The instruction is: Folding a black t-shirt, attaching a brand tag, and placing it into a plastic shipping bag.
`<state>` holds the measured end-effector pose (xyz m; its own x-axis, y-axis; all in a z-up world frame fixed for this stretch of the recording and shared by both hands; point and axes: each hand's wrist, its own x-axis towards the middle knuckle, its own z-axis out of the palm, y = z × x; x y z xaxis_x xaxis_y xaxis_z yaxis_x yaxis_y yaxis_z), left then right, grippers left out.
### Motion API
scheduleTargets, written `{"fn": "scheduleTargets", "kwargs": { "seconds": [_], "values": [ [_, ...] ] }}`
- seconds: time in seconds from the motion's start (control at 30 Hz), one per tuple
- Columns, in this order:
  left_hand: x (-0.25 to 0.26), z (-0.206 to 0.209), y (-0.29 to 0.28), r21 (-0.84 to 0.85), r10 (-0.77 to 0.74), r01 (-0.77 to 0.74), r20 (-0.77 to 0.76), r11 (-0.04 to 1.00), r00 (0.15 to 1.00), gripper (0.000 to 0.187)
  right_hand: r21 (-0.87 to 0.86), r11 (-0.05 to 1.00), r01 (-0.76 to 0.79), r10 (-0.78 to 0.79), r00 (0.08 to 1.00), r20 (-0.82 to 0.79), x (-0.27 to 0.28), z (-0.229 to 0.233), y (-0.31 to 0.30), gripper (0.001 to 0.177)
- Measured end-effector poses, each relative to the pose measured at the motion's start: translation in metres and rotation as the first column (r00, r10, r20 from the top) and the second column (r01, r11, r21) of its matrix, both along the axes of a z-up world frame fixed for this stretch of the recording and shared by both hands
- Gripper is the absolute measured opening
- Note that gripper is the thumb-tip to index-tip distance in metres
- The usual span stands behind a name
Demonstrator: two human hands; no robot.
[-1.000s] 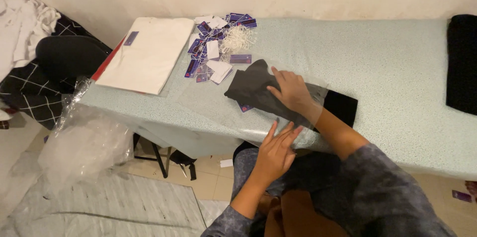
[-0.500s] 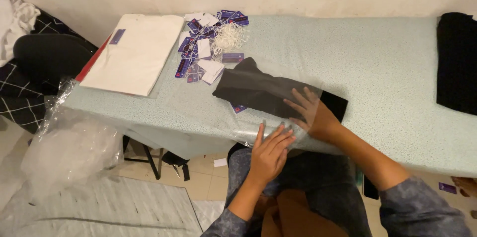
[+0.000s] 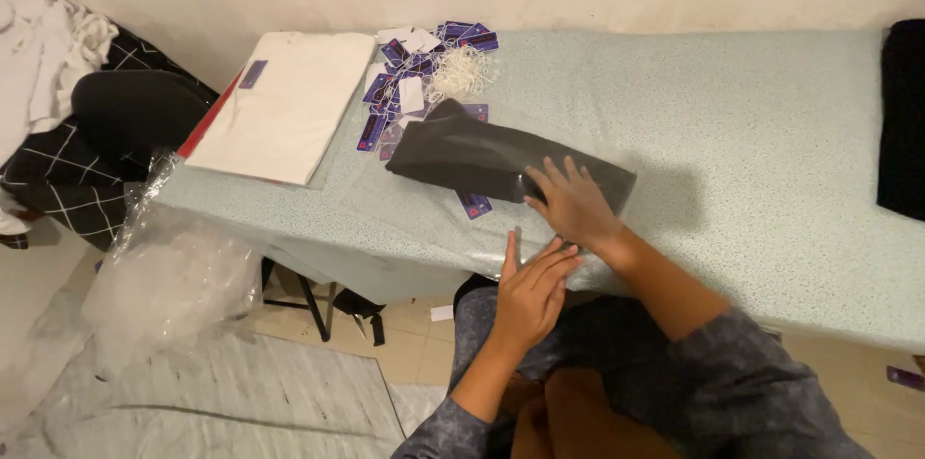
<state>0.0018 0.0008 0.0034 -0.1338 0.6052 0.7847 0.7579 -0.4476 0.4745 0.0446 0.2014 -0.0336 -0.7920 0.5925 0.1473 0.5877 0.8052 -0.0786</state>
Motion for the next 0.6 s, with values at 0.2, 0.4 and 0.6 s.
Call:
{"fn": "scheduleTargets", "kwargs": {
  "seconds": [0.2, 0.4, 0.6],
  "values": [
    [-0.001, -0.004, -0.003, 0.016, -0.020, 0.020, -0.003, 1.000, 1.000, 0.034, -0.096, 0.990, 0.108, -0.093, 0.985, 0.148, 0.002, 0.024, -0.026, 0.083],
    [0.002, -0.009, -0.011, 0.039, -0.005, 0.007, -0.041, 0.999, 0.999, 0.032, -0.163, 0.986, 0.040, -0.048, 0.998, -0.047, 0.006, 0.025, -0.001, 0.080],
    [0.009, -0.018, -0.020, 0.068, 0.034, -0.034, 0.002, 0.997, 0.999, 0.023, 0.444, 0.821, 0.358, -0.105, 0.860, -0.499, 0.029, -0.069, 0.064, 0.078]
  ]
}}
